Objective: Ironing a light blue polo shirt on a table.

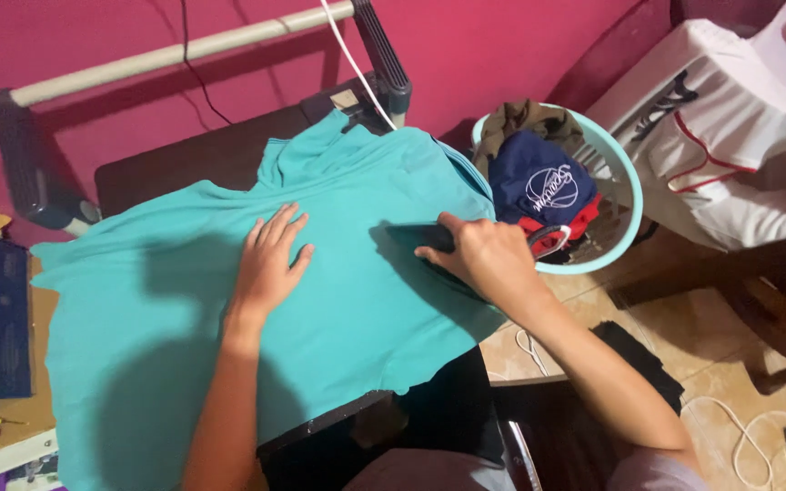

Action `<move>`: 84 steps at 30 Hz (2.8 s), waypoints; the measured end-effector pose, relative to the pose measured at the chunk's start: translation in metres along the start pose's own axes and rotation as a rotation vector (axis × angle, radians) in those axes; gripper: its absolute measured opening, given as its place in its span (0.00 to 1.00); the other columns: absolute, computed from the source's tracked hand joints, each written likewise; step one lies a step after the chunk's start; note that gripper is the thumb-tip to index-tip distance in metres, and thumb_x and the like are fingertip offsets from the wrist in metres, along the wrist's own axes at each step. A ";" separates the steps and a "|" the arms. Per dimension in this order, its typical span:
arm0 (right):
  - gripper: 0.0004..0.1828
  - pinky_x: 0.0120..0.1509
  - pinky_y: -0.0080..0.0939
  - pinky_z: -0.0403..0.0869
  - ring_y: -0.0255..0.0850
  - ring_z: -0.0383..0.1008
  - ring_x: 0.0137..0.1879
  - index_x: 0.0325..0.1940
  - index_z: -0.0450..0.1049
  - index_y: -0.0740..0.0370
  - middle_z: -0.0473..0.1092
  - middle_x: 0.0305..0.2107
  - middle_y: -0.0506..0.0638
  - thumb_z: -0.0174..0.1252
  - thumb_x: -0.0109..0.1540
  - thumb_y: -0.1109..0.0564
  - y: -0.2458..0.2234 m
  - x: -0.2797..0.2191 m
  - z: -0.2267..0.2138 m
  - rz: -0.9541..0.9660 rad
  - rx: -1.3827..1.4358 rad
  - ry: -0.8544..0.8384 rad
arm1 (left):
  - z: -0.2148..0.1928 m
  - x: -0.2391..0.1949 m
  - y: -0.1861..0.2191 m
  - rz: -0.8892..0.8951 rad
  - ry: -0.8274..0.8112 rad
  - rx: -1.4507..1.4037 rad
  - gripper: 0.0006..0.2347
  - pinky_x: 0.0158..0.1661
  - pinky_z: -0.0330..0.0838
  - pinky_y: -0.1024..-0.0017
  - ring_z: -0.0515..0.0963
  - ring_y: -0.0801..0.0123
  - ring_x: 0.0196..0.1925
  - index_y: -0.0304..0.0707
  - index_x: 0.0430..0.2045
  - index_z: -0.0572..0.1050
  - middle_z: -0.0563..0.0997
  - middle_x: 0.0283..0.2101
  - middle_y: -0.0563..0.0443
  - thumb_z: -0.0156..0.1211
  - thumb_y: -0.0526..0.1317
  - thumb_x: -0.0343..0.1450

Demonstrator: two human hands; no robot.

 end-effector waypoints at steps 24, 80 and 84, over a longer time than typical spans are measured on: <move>0.35 0.60 0.58 0.77 0.60 0.80 0.56 0.60 0.78 0.42 0.79 0.47 0.59 0.67 0.53 0.30 0.063 0.026 0.013 0.091 0.096 -0.472 | 0.030 0.026 0.029 -0.020 0.017 0.299 0.23 0.68 0.57 0.46 0.67 0.55 0.71 0.42 0.57 0.72 0.71 0.64 0.43 0.62 0.41 0.65; 0.37 0.52 0.59 0.78 0.60 0.81 0.48 0.60 0.76 0.43 0.80 0.36 0.61 0.57 0.55 0.23 0.011 0.036 0.035 -0.074 -0.002 -0.283 | 0.077 0.106 0.088 0.195 -0.108 -0.322 0.20 0.74 0.50 0.57 0.60 0.64 0.76 0.47 0.61 0.70 0.66 0.72 0.54 0.47 0.26 0.75; 0.29 0.51 0.51 0.79 0.52 0.83 0.46 0.47 0.79 0.36 0.81 0.33 0.48 0.64 0.49 0.24 -0.001 0.027 0.034 -0.181 -0.003 -0.368 | 0.068 0.106 0.090 0.140 -0.164 -0.394 0.19 0.74 0.48 0.56 0.61 0.62 0.76 0.46 0.61 0.72 0.67 0.72 0.52 0.45 0.27 0.77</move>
Point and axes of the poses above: each hand's wrist, its own x-axis towards the middle knuckle, its own z-axis out of the palm, y = z × x, the point moved 4 cm from there along x, towards the middle knuckle
